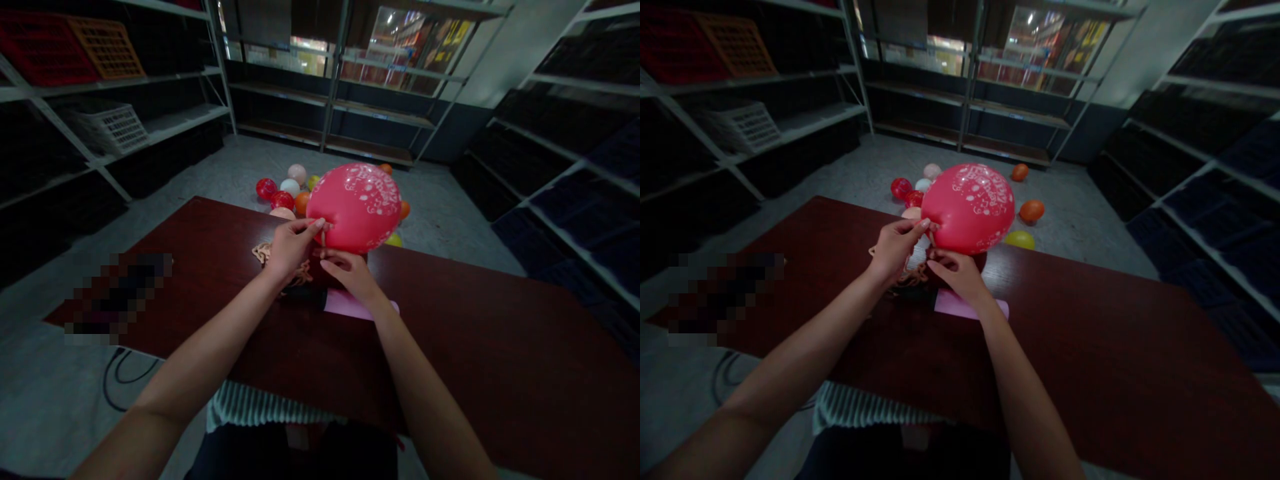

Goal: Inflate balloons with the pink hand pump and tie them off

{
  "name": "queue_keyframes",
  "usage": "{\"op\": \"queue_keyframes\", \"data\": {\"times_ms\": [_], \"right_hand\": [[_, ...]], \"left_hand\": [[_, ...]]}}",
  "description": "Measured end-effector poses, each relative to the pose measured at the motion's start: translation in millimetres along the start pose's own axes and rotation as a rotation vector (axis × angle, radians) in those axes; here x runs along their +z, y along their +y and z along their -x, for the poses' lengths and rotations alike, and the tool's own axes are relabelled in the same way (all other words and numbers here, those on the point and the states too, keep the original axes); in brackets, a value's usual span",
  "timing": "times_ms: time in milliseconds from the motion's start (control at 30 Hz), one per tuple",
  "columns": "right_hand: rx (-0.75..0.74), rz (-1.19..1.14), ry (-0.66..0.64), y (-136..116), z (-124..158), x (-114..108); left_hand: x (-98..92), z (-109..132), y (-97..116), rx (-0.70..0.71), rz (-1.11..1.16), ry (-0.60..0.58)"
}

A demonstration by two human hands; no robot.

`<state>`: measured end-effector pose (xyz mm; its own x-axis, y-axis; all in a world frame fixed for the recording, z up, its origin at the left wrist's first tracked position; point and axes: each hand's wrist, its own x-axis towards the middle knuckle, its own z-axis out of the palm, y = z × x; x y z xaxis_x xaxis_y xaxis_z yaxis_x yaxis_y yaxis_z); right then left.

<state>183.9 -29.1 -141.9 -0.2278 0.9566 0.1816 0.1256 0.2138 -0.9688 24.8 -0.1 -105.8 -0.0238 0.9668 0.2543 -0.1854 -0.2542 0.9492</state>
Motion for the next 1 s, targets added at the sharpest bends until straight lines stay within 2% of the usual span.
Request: {"op": "queue_keyframes", "data": {"times_ms": [67, 167, 267, 367, 567, 700, 767, 833, 933, 1000], "right_hand": [[0.006, 0.024, 0.020, 0.0, 0.4, 0.1], [-0.028, -0.008, 0.099, -2.0, 1.1, -5.7], [-0.058, -0.181, 0.165, -5.9, 1.6, -13.5], [-0.038, -0.285, 0.137, -10.3, 1.9, -17.9], [-0.050, 0.137, -0.004, -4.9, 0.6, -2.8], [-0.056, 0.147, -0.125, 4.4, -2.4, 9.2], [-0.058, 0.124, -0.121, 4.8, -3.4, 8.0], [-0.030, 0.096, -0.117, 1.7, -3.3, 2.8], [0.063, -0.023, -0.179, -6.3, -0.8, -7.0], [0.071, -0.127, -0.192, -11.7, 2.0, -12.4]], "left_hand": [[4.5, 2.5, 1.0, -0.083, 0.115, -0.010], [7.2, 3.7, 1.7, -0.118, 0.244, -0.012], [6.7, 2.1, 2.6, -0.177, 0.331, 0.013], [6.4, 0.3, 5.2, -0.289, 0.442, 0.017], [12.9, 5.4, 9.8, -0.394, 0.649, 0.005], [19.7, 12.4, 9.0, -0.400, 0.705, -0.078], [19.7, 12.3, 8.5, -0.377, 0.689, -0.090], [16.1, 8.7, 8.5, -0.317, 0.683, -0.051], [6.4, 0.8, 8.4, -0.229, 0.688, 0.036], [1.2, -2.8, 7.5, -0.226, 0.671, 0.079]]}}
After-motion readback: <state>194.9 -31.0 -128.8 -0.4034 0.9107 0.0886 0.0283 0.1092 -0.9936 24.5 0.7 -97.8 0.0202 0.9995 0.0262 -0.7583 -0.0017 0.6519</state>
